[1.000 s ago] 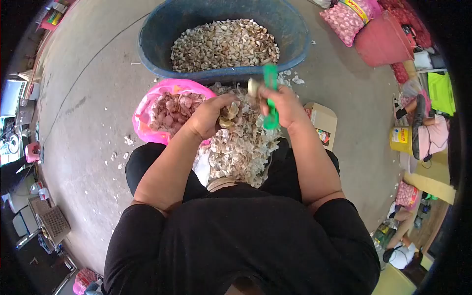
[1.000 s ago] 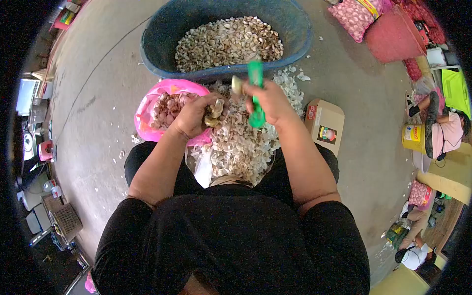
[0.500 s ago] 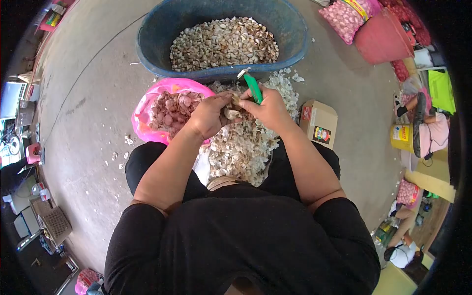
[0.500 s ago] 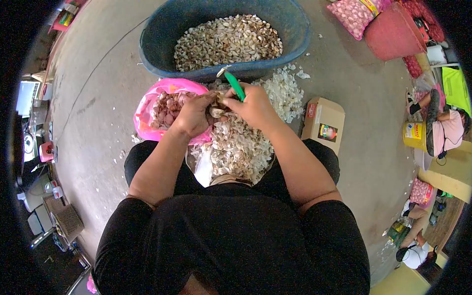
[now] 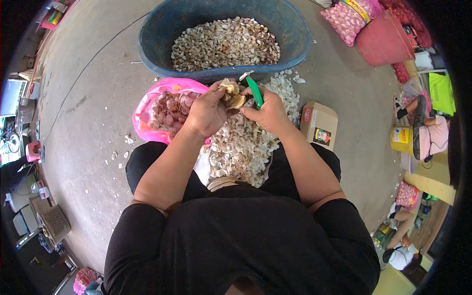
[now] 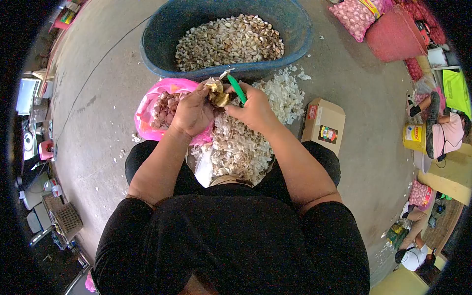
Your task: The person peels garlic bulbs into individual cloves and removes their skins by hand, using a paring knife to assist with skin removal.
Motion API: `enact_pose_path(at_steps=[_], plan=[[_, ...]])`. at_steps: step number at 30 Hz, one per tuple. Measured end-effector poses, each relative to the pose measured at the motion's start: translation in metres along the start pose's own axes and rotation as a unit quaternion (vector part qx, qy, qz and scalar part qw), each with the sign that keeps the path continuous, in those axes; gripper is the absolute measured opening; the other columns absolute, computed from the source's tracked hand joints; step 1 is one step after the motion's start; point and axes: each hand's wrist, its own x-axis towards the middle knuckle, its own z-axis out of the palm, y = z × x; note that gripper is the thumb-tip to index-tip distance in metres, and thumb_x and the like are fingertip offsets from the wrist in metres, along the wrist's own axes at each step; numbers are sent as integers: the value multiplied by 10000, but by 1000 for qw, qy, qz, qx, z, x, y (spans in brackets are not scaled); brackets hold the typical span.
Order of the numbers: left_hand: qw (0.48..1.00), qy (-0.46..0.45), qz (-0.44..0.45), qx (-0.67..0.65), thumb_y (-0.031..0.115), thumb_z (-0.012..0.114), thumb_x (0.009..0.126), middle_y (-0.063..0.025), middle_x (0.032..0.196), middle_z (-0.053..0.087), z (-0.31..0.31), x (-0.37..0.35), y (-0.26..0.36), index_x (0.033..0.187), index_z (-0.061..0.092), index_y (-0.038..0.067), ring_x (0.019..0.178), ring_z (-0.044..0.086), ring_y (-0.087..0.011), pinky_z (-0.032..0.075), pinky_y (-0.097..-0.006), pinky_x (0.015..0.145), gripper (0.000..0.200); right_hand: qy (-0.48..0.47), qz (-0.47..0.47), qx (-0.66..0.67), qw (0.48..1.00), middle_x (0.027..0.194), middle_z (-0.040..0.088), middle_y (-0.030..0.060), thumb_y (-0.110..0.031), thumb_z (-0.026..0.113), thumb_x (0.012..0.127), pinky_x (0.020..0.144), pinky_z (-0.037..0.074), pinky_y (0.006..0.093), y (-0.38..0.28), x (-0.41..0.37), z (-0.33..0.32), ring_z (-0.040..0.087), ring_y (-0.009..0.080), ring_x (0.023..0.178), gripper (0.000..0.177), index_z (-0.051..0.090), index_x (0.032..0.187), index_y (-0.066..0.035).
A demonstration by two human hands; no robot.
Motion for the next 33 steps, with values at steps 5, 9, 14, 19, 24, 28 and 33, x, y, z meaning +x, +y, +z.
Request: enact_pose_path(at_steps=[5,9,14,19,24,28,33], plan=[[1000,-4,-7,0,203,331,892,-79,1027,511,-9,3,-2,1034,452,93,957,510,-212,397,-429,828,217,16,-19,44,999,894,595,76,-54,617,638,713,425,264,3,2,1,553,141,798,325,548,953,-19],[999,19,-20,-31,218,334,890,-97,1003,518,-12,4,-1,987,463,63,961,509,-241,406,-435,836,224,-6,76,72,995,860,586,45,-13,595,639,686,417,238,-8,3,-6,534,107,772,304,558,940,-22],[998,15,-19,-56,205,338,877,-123,993,522,-12,2,4,948,478,37,967,506,-264,423,-435,835,230,-2,87,178,980,798,574,23,4,581,642,528,396,213,-3,3,-7,499,70,598,290,566,929,-37],[998,-10,-22,-65,184,341,860,-131,1017,524,-12,1,5,984,495,12,964,510,-256,450,-399,808,262,-4,99,256,962,696,542,4,21,562,663,435,356,200,-4,2,-9,455,59,491,299,550,956,-40],[999,-4,-23,-47,179,332,859,-132,1016,523,-12,2,5,1028,487,-11,945,515,-240,454,-370,807,298,-3,126,313,941,659,526,8,33,557,672,439,366,204,-2,3,-12,456,66,493,316,529,982,-23],[999,13,-8,-32,171,337,857,-135,1027,521,-10,0,5,1027,491,-15,944,519,-250,468,-357,794,295,-3,118,300,947,656,501,20,60,511,654,461,355,217,-1,3,-13,440,78,488,351,508,998,-11],[1000,-14,-10,-20,153,346,847,-137,1041,515,-9,-1,8,1033,491,-12,966,508,-254,470,-357,794,287,2,111,318,942,627,511,8,35,558,654,435,356,210,-3,3,-13,451,72,484,307,540,955,-24]])
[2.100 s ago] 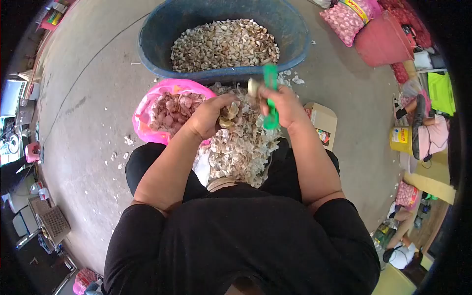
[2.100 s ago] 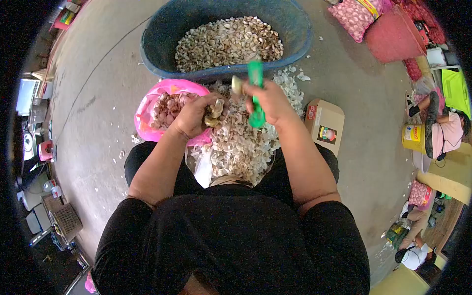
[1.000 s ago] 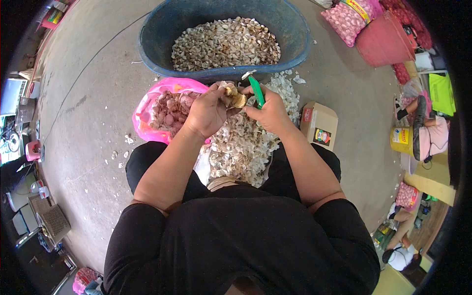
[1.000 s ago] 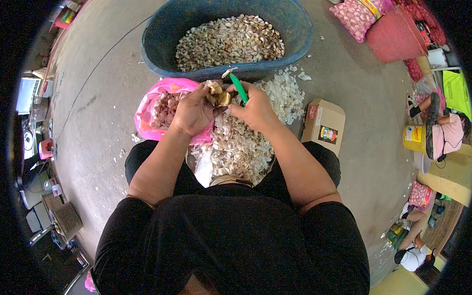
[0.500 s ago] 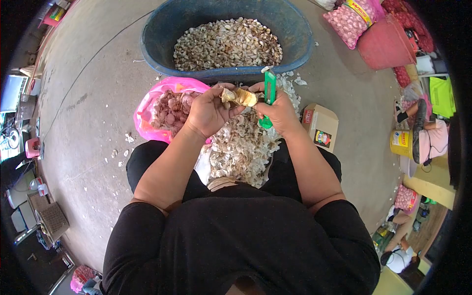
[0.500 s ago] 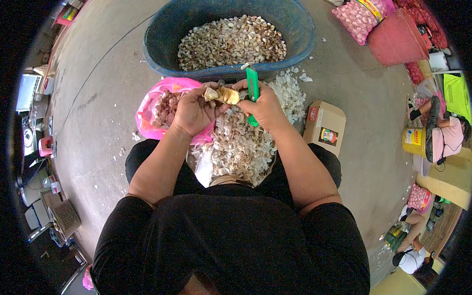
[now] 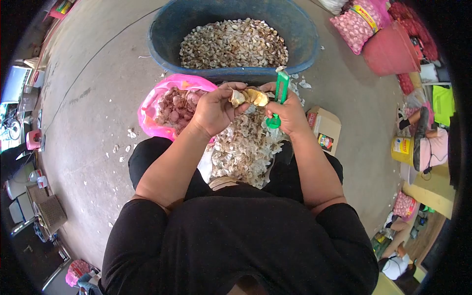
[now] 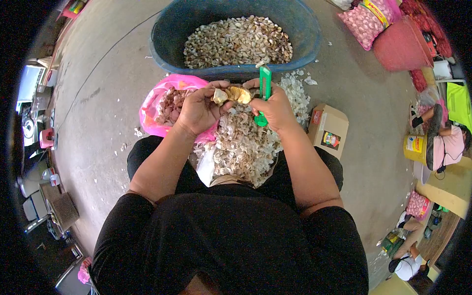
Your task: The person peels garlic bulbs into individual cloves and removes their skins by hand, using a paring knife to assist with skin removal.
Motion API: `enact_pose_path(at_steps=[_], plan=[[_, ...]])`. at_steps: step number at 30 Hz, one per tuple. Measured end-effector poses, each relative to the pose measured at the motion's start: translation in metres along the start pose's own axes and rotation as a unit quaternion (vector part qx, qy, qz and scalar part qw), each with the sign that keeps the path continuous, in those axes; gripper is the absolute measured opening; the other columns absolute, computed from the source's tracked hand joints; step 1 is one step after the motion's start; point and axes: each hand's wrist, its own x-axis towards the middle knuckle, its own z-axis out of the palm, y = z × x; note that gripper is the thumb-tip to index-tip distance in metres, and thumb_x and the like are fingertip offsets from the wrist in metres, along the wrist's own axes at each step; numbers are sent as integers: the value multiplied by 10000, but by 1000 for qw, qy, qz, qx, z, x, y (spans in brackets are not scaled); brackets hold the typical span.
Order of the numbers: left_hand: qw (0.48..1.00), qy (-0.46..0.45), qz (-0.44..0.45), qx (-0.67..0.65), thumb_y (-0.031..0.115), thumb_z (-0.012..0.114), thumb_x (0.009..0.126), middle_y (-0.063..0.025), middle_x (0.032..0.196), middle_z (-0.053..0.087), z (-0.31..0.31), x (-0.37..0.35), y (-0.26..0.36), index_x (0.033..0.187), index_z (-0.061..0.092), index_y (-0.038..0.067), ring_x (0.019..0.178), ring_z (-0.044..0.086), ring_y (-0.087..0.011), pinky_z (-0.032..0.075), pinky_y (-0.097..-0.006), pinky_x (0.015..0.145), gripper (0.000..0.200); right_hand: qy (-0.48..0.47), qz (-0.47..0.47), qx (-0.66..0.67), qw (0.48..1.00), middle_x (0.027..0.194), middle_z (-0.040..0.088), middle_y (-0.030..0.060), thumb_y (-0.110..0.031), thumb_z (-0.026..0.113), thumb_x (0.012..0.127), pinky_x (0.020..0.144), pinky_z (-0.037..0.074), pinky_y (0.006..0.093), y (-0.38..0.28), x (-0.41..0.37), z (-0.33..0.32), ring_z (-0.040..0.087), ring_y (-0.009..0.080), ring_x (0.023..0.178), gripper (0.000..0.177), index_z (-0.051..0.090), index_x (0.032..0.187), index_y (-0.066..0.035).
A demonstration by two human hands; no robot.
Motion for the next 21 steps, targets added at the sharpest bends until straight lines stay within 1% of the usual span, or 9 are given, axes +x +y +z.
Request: enact_pose_path(at_steps=[4,5,7,8,11,13,14,18,21], plan=[[1000,6,4,3,162,367,840,-136,1060,494,8,-2,-1,1040,476,-8,958,498,-227,444,-336,815,284,10,-7,-34,999,615,508,14,20,567,647,438,355,210,2,3,-6,460,77,490,295,552,938,-27],[984,45,29,170,200,418,831,-151,1110,475,8,-1,-5,1076,459,-15,1001,476,-253,407,-339,848,328,17,-9,-50,999,661,532,29,-7,574,660,442,369,217,1,6,-10,476,82,500,293,553,951,-19],[878,124,85,455,234,483,812,-178,1170,447,-1,1,-13,1092,467,-12,1062,439,-299,360,-357,885,374,169,-172,-331,912,732,558,36,-35,580,685,448,386,228,14,15,-20,488,87,500,296,547,978,-17],[798,153,126,569,230,498,801,-189,1180,438,-18,0,-20,1072,492,-3,1081,423,-318,350,-372,889,358,184,-140,-342,911,754,562,34,-47,583,694,455,393,235,14,16,-22,490,89,502,291,546,982,-17],[700,175,175,669,244,522,778,-200,1102,501,-85,8,5,984,563,20,1029,476,-314,381,-372,850,307,206,-63,-339,916,779,568,30,-76,586,721,469,404,251,7,13,-20,492,95,510,277,544,988,-18],[631,365,123,673,253,512,766,-179,772,609,-100,-5,37,852,617,35,740,605,-299,471,-387,665,257,179,-25,-294,939,744,564,29,-86,582,735,474,399,255,9,10,-20,486,97,517,262,544,987,-23],[658,424,106,613,234,499,764,-197,732,606,-153,1,45,839,614,10,719,611,-292,478,-387,650,263,170,-8,-311,935,721,558,26,-91,579,741,477,394,255,11,6,-18,480,95,518,248,547,977,-22],[444,377,-60,811,168,442,770,-190,858,607,-201,7,54,880,601,-6,808,602,-281,480,-380,692,260,153,-27,-367,917,619,525,9,-123,567,762,500,378,246,23,13,-18,459,84,527,177,562,907,-23],[268,178,23,946,170,461,760,-212,1105,454,-203,25,28,1037,522,51,940,535,-329,444,-384,787,307,137,23,-372,918,655,542,22,-139,570,766,547,396,248,11,11,-3,476,89,573,183,573,907,-24]])
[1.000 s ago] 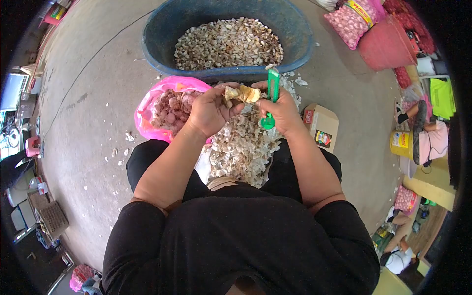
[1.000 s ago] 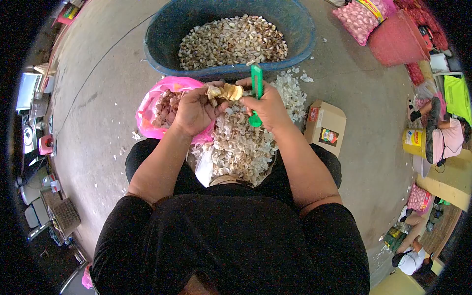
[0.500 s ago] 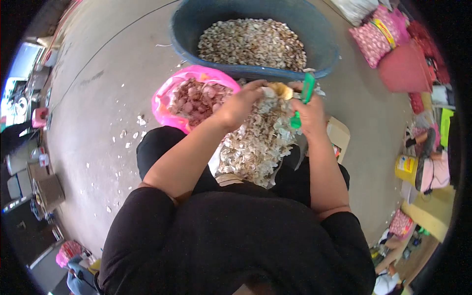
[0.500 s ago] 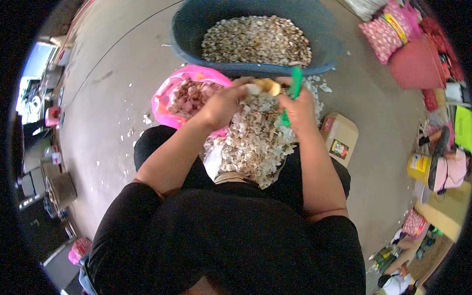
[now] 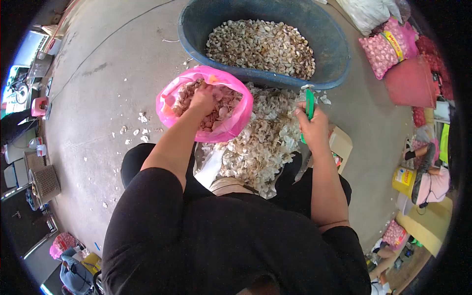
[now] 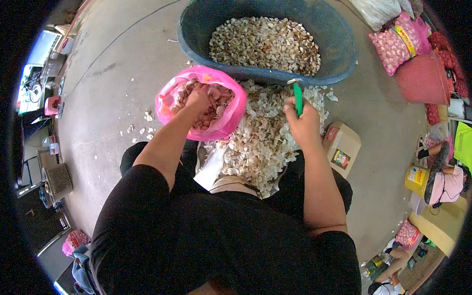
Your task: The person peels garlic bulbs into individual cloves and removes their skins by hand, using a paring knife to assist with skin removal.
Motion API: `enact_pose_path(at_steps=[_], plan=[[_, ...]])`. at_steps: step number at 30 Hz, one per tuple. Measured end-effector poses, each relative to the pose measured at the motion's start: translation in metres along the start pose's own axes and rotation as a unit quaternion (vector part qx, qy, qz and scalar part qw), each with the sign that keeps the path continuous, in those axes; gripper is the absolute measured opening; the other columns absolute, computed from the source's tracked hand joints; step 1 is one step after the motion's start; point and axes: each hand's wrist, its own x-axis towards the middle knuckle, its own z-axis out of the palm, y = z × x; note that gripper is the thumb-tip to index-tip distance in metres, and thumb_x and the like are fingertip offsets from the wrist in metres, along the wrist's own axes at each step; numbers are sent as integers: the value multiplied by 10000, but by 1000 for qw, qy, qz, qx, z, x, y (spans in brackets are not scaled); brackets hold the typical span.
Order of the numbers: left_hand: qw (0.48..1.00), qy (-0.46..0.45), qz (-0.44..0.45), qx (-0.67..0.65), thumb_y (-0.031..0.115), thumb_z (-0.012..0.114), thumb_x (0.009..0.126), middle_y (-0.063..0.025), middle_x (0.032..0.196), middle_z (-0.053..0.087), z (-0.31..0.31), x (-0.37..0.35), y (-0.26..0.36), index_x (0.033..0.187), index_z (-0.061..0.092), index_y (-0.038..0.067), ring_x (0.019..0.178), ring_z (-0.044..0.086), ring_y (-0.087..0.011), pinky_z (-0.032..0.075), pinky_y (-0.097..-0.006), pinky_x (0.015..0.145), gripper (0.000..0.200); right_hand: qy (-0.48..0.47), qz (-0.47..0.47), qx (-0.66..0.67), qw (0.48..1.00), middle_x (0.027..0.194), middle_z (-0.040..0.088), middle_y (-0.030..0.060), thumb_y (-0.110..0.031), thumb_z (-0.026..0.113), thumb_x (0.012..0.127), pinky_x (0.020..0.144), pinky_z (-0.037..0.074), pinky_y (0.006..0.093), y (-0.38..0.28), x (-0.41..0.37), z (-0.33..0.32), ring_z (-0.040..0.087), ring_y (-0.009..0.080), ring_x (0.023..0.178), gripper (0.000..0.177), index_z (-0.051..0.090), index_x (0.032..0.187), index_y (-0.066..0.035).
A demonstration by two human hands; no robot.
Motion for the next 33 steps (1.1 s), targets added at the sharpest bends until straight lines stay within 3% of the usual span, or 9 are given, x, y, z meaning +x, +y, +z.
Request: enact_pose_path(at_steps=[1,4,8,12,15,16,23,26,33], plan=[[995,17,81,64,171,468,757,-219,1188,403,2,-1,10,1089,495,70,984,513,-345,432,-385,819,349,-1,-15,-12,1000,667,548,29,-140,569,767,554,399,248,2,-1,2,481,92,583,187,573,912,-22],[950,-83,-177,-243,210,491,750,-223,1280,266,-11,-1,37,1171,409,94,1009,483,-376,419,-397,838,444,-7,-39,-37,999,723,577,59,-145,568,773,592,411,251,-3,2,5,511,117,632,203,572,928,-12],[906,-98,-232,-339,250,458,796,-195,1213,369,6,9,23,1194,395,137,965,501,-342,431,-398,784,418,-37,3,3,999,703,567,70,-142,550,784,553,408,266,0,8,6,507,125,588,201,529,927,-2],[653,45,-256,-711,257,454,792,-88,1013,553,-15,2,4,953,542,53,903,531,-253,414,-408,812,274,-80,70,39,994,664,536,56,-127,499,802,475,394,262,5,10,6,472,107,511,165,474,917,-11],[354,-85,-238,-900,296,410,797,-134,940,562,-58,-16,-8,1030,490,19,860,545,-260,447,-374,777,371,-126,59,101,985,643,522,46,-127,466,823,459,395,256,6,7,8,472,103,498,163,467,939,-12],[321,-93,-220,-917,284,392,779,-147,942,559,-63,-20,-9,1059,493,19,856,546,-262,448,-378,770,398,-146,54,129,979,638,520,45,-132,459,831,462,398,256,4,4,9,479,105,503,171,470,951,-11],[307,-124,-32,-943,245,441,734,-142,938,572,-136,-53,9,1058,490,-3,808,560,-237,459,-352,727,411,-260,41,249,932,635,527,51,-184,443,862,477,422,251,-13,-12,9,514,127,508,221,484,1026,-43],[363,-89,-68,-925,264,491,740,-164,978,558,-145,-60,18,1067,482,2,845,544,-258,455,-361,740,419,-262,63,270,924,640,533,57,-187,450,859,476,428,252,-13,-18,5,517,133,504,217,485,1013,-38],[292,-163,-85,-938,294,513,792,-135,877,585,-189,-79,63,918,531,29,732,566,-214,472,-312,628,293,-269,77,346,895,684,558,90,-149,469,828,496,447,279,-15,-25,-2,543,160,554,169,487,947,-29]])
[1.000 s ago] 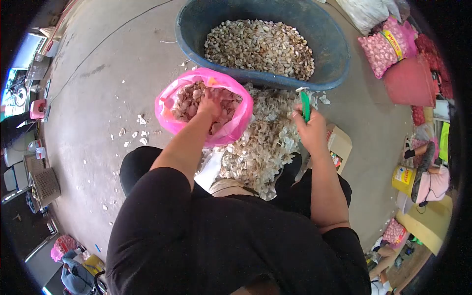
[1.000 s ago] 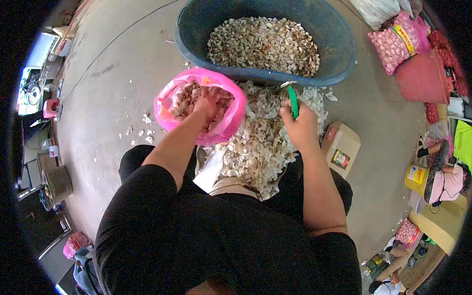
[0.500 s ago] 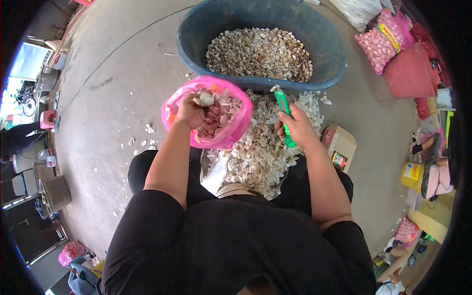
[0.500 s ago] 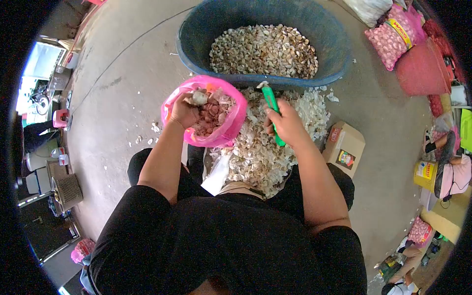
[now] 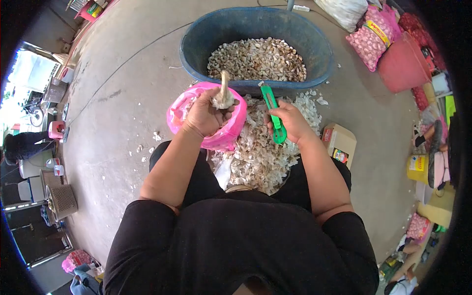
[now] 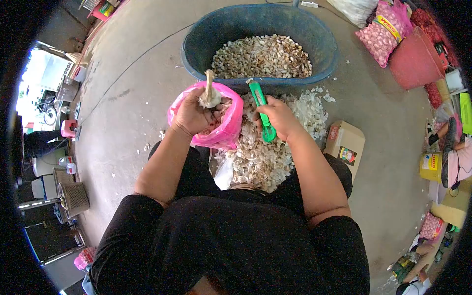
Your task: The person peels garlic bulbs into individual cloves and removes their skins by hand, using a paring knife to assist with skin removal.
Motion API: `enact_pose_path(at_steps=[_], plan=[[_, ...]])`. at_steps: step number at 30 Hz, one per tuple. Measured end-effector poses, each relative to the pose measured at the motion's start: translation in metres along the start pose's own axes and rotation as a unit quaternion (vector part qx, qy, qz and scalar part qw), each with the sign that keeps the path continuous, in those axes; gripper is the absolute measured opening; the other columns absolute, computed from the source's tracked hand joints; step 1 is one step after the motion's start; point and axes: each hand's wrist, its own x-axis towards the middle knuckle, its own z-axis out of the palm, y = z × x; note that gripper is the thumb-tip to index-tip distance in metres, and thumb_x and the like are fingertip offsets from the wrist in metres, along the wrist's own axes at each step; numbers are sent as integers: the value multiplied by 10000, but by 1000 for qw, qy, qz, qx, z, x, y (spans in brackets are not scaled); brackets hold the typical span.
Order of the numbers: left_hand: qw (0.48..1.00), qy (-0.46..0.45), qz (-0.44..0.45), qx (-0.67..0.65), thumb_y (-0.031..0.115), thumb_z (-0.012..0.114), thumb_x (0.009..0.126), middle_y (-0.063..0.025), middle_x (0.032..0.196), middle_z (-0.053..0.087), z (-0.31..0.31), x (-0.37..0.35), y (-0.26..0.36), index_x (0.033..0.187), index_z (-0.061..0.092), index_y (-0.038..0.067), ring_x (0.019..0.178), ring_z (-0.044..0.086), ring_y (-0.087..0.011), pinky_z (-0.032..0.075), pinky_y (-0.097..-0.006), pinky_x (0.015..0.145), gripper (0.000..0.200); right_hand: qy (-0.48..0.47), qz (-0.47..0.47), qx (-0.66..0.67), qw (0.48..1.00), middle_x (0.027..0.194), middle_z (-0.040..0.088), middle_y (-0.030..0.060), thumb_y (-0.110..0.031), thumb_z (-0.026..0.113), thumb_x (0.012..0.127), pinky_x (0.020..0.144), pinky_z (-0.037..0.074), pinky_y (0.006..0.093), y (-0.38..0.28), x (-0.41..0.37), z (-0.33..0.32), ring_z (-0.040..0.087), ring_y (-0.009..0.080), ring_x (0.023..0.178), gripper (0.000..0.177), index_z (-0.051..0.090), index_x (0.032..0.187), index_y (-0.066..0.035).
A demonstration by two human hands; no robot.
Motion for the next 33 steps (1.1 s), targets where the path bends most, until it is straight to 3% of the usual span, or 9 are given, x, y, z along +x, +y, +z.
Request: enact_pose_path(at_steps=[2,3,5,9,13,16,19,28,33], plan=[[1000,3,-3,5,302,508,797,-140,863,589,2,3,-7,920,532,33,711,566,-210,472,-312,626,297,-18,-24,-10,1000,710,571,131,-132,480,807,526,458,328,1,1,-2,567,220,596,174,486,938,-19],[1000,-1,10,-18,317,482,815,-148,858,590,1,6,-10,926,532,35,689,567,-207,471,-315,616,307,55,-29,-240,969,730,570,151,-123,485,794,557,453,356,3,4,-8,564,257,633,177,488,937,-18],[999,24,-1,-38,327,461,829,-147,876,590,2,9,-16,937,529,37,701,568,-207,469,-316,614,317,185,-29,-643,742,770,569,190,-106,494,769,619,442,411,11,10,-20,559,330,707,188,492,935,-17],[999,-27,-2,-32,366,421,854,-138,945,583,9,12,-21,978,521,57,772,553,-188,453,-288,657,347,147,-61,-605,780,808,553,207,-86,509,731,681,404,445,0,3,-5,520,375,790,194,516,920,-41],[1000,-8,7,27,371,405,866,-97,943,583,8,29,-28,1010,518,74,788,535,-165,417,-270,656,349,87,-158,-630,755,781,553,201,-87,528,728,643,408,422,1,-3,7,525,371,742,217,519,938,-33],[998,54,16,29,381,412,864,-60,912,584,1,47,-29,1001,526,99,774,529,-147,385,-253,616,334,145,-260,-537,789,728,545,200,-98,515,734,582,405,442,-2,-1,5,524,377,672,133,503,845,-26],[993,106,15,53,413,421,853,-37,852,577,0,55,-30,953,532,110,713,515,-137,386,-252,576,338,201,-221,-492,817,719,542,192,-95,533,735,560,401,431,-4,1,0,524,370,651,157,502,872,-26],[980,153,38,123,471,395,846,-5,653,495,15,67,-42,825,507,107,520,436,-115,335,-245,442,381,149,-305,-544,767,778,556,152,-118,511,773,597,416,434,11,10,2,535,356,711,170,503,930,-55],[978,95,72,172,559,342,825,-31,633,498,10,63,-30,855,505,98,455,415,-120,318,-236,386,490,164,-107,-687,700,767,558,142,-133,511,777,612,431,430,-8,0,-16,546,343,724,167,512,929,-64]])
